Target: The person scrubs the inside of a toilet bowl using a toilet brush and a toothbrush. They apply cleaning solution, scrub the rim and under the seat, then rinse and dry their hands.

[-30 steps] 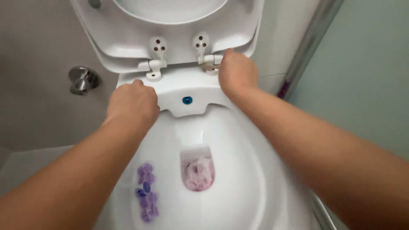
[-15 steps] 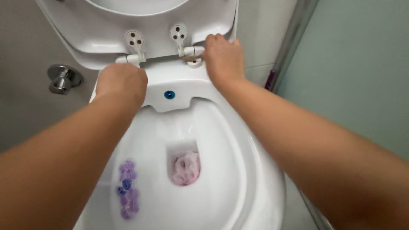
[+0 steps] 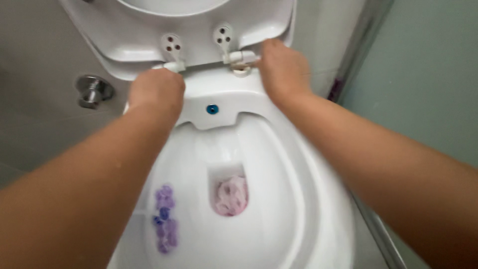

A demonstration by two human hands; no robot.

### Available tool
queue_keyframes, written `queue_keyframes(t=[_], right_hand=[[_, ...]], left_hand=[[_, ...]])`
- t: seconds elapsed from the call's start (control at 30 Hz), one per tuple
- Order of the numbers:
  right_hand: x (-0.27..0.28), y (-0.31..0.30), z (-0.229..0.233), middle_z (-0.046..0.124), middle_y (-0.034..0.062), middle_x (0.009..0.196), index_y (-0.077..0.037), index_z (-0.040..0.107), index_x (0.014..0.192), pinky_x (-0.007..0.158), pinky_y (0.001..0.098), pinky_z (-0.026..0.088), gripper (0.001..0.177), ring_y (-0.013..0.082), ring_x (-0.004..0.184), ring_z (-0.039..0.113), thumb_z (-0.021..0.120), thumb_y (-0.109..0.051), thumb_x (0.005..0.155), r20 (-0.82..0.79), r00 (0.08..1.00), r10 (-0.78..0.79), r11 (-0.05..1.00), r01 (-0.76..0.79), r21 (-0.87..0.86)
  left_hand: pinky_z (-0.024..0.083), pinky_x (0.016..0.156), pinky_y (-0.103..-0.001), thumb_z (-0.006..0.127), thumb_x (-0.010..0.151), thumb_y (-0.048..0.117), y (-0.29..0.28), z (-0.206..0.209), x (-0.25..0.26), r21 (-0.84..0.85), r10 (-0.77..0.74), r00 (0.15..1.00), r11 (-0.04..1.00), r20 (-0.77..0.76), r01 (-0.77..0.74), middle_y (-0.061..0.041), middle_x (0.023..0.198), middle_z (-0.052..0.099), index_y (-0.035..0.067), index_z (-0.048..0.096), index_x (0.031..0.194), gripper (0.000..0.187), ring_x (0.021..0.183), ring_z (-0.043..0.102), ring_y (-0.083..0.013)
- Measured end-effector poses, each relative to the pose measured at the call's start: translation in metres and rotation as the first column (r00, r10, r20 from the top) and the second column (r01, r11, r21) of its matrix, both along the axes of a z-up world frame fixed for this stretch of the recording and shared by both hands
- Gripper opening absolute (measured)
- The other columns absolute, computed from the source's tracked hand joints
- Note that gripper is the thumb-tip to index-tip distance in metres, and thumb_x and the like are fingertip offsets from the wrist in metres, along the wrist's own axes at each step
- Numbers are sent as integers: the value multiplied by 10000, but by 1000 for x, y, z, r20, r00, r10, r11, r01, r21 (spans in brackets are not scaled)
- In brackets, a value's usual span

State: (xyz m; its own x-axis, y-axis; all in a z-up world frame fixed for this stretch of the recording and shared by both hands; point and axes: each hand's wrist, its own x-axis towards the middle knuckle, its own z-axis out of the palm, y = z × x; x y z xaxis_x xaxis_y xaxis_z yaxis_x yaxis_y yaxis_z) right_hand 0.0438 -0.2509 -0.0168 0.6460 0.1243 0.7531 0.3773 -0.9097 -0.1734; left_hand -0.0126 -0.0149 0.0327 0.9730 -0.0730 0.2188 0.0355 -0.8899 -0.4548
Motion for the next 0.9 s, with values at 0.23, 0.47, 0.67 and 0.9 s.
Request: queue_keyframes(t=[0.23, 0.47, 0.67, 0.9], right_hand=[[14, 18, -6, 715, 186, 914, -1, 615, 1045, 698, 490, 548, 166, 398, 814, 706, 675, -92, 919, 132, 988, 81, 995, -71, -76], [10, 17, 1, 723, 187, 888, 7, 615, 1031, 682, 493, 558, 224, 387, 796, 717, 716, -93, 858, 196, 974, 113, 990, -93, -106], [11, 13, 11, 728, 180, 904, -8, 610, 971, 681, 473, 556, 276, 377, 821, 715, 771, -211, 878, 126, 990, 56, 985, -34, -172], [24, 28, 18, 730, 168, 888, -16, 631, 965, 660, 462, 559, 275, 355, 808, 723, 784, -203, 833, 163, 984, 70, 964, -25, -264]], left_hand=[[598, 860, -396, 716, 865, 63, -2, -1, -3, 119, -35, 999, 992, -35, 39, -131, 1182, 735, 92, 785, 1093, 240, 1110, 703, -302], [611, 833, -371, 748, 862, 95, -6, 7, -14, 168, -11, 996, 986, -87, 25, -142, 1130, 756, 95, 786, 1095, 236, 1029, 735, -279], [593, 831, -357, 762, 820, 51, 4, -3, -8, 123, -74, 996, 989, -43, 78, -113, 1102, 752, 116, 804, 1031, 225, 1071, 703, -287], [599, 810, -364, 763, 812, 41, 9, -5, -3, 85, -70, 997, 994, -24, 72, -105, 1090, 757, 122, 799, 1017, 223, 1052, 714, -286]])
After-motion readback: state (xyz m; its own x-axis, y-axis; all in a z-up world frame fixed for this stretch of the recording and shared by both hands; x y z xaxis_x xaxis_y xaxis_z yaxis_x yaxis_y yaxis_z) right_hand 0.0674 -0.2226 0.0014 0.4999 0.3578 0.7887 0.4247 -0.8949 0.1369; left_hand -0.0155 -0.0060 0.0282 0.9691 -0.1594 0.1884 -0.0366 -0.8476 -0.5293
